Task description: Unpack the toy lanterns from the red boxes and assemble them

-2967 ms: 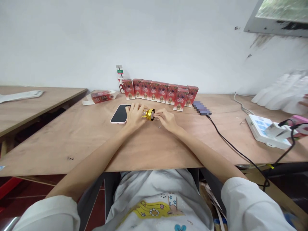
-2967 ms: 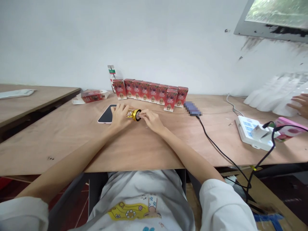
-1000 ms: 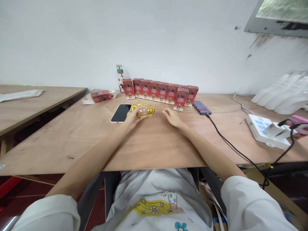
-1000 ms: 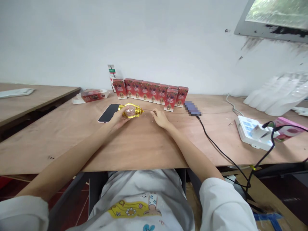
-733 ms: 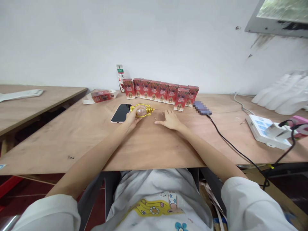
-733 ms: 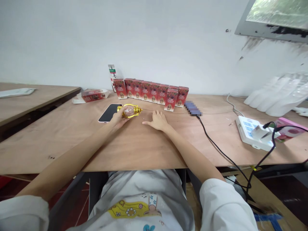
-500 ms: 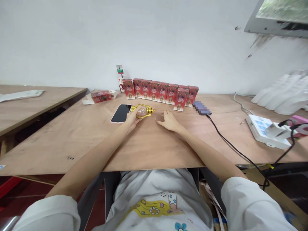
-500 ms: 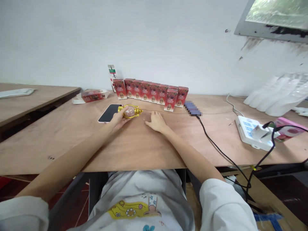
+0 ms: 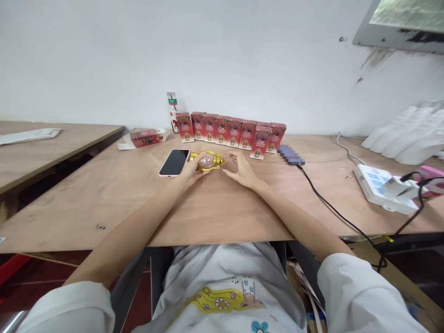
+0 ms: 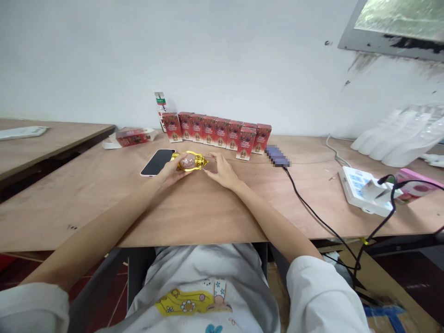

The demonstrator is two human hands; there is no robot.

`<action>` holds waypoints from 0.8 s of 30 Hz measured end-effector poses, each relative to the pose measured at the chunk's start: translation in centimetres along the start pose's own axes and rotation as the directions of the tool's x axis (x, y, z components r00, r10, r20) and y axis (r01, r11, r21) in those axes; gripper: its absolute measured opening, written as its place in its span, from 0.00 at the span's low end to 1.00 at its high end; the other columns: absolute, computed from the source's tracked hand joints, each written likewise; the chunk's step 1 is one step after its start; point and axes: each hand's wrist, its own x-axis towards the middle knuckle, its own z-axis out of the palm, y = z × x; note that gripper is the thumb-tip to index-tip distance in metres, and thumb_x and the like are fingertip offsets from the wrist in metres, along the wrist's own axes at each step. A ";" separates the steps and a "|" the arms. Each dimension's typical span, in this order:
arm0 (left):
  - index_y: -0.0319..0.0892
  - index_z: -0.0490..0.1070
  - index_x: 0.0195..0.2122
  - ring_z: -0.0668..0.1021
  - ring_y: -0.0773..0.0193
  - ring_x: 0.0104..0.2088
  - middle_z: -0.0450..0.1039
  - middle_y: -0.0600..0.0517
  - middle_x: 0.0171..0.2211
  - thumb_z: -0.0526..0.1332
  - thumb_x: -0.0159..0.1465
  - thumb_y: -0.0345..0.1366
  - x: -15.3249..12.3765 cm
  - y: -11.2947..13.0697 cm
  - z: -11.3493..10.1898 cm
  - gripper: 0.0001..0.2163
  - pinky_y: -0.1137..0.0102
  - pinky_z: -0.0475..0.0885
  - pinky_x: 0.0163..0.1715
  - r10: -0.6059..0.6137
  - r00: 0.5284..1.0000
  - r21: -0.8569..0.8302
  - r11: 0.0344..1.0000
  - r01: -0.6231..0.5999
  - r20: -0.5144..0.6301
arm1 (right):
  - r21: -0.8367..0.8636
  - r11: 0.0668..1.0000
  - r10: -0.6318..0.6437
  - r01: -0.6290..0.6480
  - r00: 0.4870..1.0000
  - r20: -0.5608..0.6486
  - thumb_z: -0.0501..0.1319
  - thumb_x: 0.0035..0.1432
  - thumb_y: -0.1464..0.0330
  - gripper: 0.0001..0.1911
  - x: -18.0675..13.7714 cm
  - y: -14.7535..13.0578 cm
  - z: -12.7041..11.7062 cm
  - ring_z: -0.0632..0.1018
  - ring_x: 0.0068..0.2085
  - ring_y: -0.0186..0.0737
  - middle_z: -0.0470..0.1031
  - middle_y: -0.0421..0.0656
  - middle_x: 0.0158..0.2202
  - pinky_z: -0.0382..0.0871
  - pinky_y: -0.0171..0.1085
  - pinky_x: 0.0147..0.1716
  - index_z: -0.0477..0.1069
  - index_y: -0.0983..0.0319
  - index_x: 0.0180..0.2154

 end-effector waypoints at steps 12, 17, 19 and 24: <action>0.37 0.71 0.37 0.79 0.61 0.36 0.76 0.44 0.38 0.66 0.55 0.34 -0.2 0.2 0.1 0.10 0.68 0.78 0.34 -0.024 0.999 -0.001 1.000 0.024 0.031 | -0.049 0.998 -0.031 0.032 0.999 0.029 0.61 0.55 0.61 0.29 -0.1 0.4 -0.3 0.69 0.56 0.47 0.64 0.52 0.54 0.65 0.50 0.57 0.55 0.60 0.55; 0.38 0.71 0.37 0.78 0.64 0.34 0.75 0.46 0.36 0.66 0.56 0.35 -0.5 0.5 0.2 0.10 0.71 0.77 0.33 -0.043 0.999 0.025 0.999 0.043 0.017 | -0.073 0.996 -0.039 0.043 0.998 0.051 0.61 0.55 0.61 0.29 -0.1 0.9 -0.6 0.69 0.56 0.48 0.64 0.51 0.54 0.65 0.52 0.56 0.55 0.59 0.55; 0.38 0.72 0.37 0.78 0.64 0.34 0.75 0.47 0.36 0.65 0.56 0.35 -0.4 0.4 0.1 0.09 0.71 0.77 0.33 -0.033 0.999 0.033 0.999 0.032 0.025 | -0.043 0.998 -0.054 0.054 0.999 0.010 0.62 0.54 0.61 0.30 -0.1 0.9 -0.5 0.70 0.56 0.47 0.65 0.51 0.54 0.66 0.51 0.56 0.54 0.59 0.55; 0.38 0.71 0.36 0.78 0.63 0.34 0.76 0.46 0.35 0.66 0.55 0.35 -0.2 0.3 0.1 0.09 0.68 0.78 0.35 -0.032 0.999 0.024 0.999 0.031 0.012 | 0.025 0.996 -0.078 0.080 0.995 -0.060 0.63 0.53 0.60 0.31 0.0 0.5 -0.2 0.70 0.56 0.45 0.65 0.51 0.54 0.66 0.48 0.57 0.53 0.59 0.55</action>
